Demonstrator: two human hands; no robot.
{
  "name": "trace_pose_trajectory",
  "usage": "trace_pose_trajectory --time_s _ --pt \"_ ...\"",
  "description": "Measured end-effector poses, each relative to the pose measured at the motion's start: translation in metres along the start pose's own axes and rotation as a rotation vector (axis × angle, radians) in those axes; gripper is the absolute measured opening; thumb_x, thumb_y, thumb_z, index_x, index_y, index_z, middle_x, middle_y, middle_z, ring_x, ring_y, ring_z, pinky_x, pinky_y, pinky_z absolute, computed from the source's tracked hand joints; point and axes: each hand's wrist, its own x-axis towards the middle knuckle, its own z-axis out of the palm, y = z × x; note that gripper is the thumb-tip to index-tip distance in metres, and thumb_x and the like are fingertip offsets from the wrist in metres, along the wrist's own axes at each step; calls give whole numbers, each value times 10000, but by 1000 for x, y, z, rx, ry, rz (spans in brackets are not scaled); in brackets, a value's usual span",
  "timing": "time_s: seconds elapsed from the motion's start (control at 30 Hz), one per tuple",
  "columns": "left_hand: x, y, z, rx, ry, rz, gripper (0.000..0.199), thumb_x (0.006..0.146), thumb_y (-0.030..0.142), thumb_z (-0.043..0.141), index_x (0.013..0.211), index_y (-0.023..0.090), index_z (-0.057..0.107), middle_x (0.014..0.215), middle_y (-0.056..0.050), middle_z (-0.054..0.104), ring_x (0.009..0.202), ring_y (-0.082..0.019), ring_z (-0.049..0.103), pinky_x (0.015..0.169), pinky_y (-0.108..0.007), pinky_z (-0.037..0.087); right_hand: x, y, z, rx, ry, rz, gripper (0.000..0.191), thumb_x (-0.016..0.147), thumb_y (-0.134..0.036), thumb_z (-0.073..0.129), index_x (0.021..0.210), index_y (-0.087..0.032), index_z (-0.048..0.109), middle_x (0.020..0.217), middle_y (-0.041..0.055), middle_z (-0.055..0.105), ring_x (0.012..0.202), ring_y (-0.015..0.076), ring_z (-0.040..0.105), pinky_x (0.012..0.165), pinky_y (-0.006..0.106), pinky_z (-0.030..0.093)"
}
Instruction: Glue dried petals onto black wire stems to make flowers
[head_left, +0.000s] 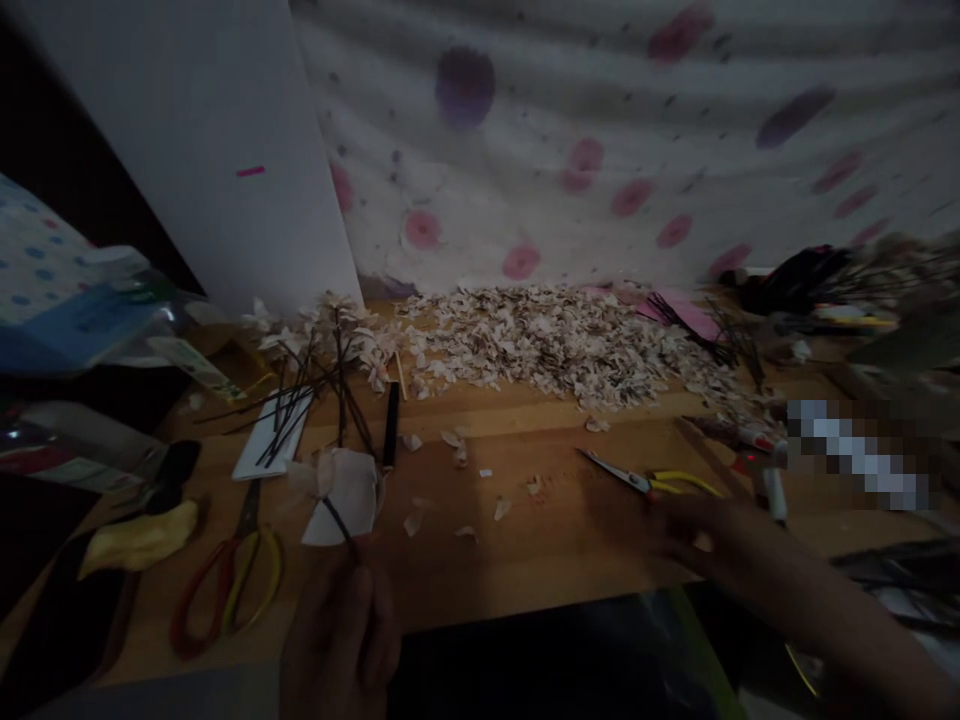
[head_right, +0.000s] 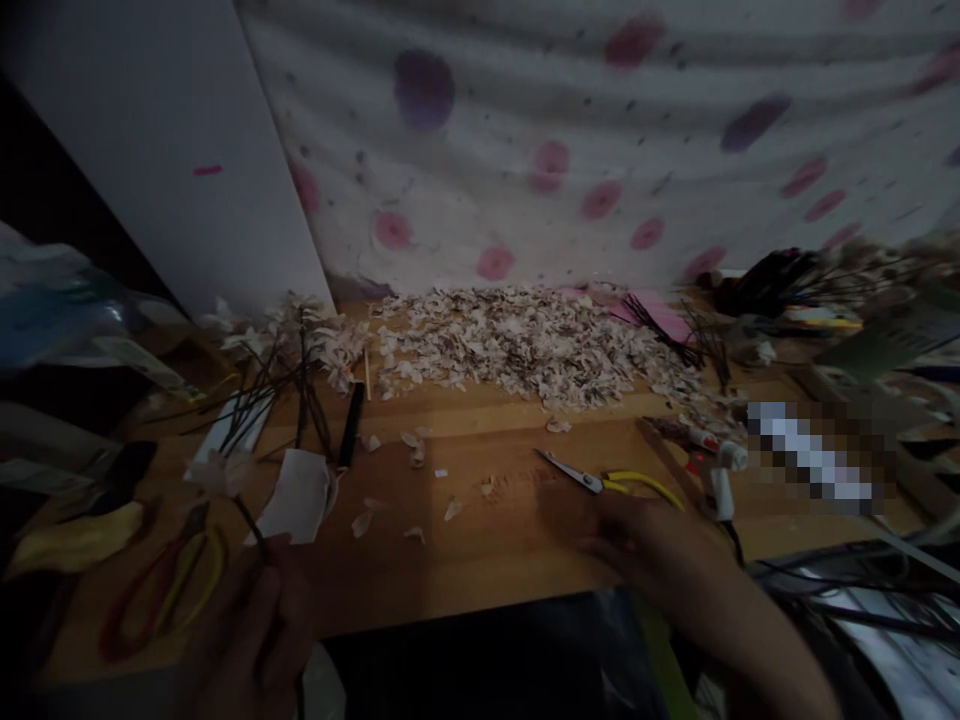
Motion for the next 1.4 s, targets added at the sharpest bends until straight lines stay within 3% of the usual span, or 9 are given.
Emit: trace_pose_trajectory --time_s 0.1,0.2,0.4,0.5,0.7,0.97,1.23,1.4 --pt "2 -2 -5 -70 -55 -133 348 632 456 857 864 242 709 548 47 575 325 -26 325 304 -130 281 18 -49 9 57 -115 -142 229 918 -317 510 775 -225 662 765 42 716 707 195 663 643 294 458" --pt "6 -5 -7 -92 -49 -108 300 718 453 803 908 238 717 529 70 503 345 -10 282 327 -107 252 29 -83 22 125 -111 -217 271 982 -312 430 853 -218 649 822 28 715 730 159 651 660 260 444" --pt "18 -9 -11 -86 -83 -37 304 713 426 813 917 223 714 536 71 511 351 -11 300 330 -98 251 64 -119 59 84 -48 -270 121 920 -251 586 810 -204 605 723 1 635 634 141 568 576 240 383" --pt "19 -9 -14 -111 -74 -73 292 729 433 800 917 224 721 524 74 490 359 -10 284 341 -97 248 85 -127 81 64 -3 -322 118 919 -183 562 802 -193 570 834 42 631 723 165 572 630 262 407" --pt "21 -8 -19 -104 -73 -128 340 688 465 820 932 247 730 544 60 521 373 -21 283 342 -115 252 111 -143 110 57 -48 -365 133 948 -133 483 947 -175 609 996 93 631 890 198 598 782 319 454" --pt "22 -5 -14 -151 4 -191 350 691 467 823 920 225 714 545 68 479 424 -17 273 379 -98 233 116 -153 106 10 -193 -504 394 798 55 433 1021 -191 645 1082 64 599 1001 195 562 844 304 436" --pt "24 -6 -13 -183 -34 -186 363 666 468 836 916 227 730 535 68 486 385 -8 242 350 -103 211 117 -148 105 -1 -173 -530 252 946 -115 455 1031 -227 665 1074 60 591 969 195 561 834 310 448" --pt "25 -8 -13 -152 -62 -176 345 691 471 818 916 229 721 539 70 478 390 -10 252 353 -102 227 111 -146 104 14 -160 -521 213 955 -126 466 1011 -205 656 1065 66 603 969 198 563 825 307 443"
